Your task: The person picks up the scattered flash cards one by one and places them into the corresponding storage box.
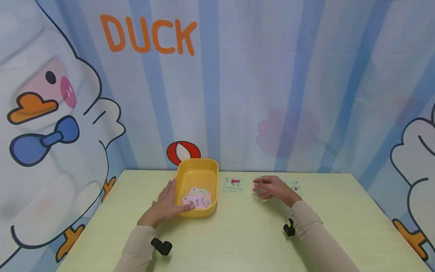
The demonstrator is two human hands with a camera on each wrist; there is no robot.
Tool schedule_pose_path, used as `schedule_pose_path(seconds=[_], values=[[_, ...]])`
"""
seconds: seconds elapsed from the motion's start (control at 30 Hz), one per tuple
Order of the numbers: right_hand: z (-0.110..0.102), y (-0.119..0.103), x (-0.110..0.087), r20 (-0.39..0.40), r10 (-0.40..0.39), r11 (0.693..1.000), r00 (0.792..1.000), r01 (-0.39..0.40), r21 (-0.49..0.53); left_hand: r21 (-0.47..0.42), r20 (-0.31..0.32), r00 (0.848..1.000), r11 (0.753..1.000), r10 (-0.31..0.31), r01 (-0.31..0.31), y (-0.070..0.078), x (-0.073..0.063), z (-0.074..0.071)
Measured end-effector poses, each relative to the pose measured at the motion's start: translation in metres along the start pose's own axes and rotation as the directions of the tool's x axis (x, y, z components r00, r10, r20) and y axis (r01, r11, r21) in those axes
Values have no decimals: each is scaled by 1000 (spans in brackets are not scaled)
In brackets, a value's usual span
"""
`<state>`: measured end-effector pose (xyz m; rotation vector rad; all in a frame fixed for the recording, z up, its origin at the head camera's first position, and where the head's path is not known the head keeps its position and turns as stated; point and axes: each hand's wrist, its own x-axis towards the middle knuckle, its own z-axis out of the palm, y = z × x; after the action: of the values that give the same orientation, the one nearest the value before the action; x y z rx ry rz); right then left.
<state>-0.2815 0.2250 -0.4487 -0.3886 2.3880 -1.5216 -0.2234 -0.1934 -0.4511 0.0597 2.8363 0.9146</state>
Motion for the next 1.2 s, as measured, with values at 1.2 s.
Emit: schedule_pose_path(seconds=[1.2], values=[[-45,13,-6,-98,54,993,994,-64,-104,11,-17,1000,1000,2,-2,-2,1,2]])
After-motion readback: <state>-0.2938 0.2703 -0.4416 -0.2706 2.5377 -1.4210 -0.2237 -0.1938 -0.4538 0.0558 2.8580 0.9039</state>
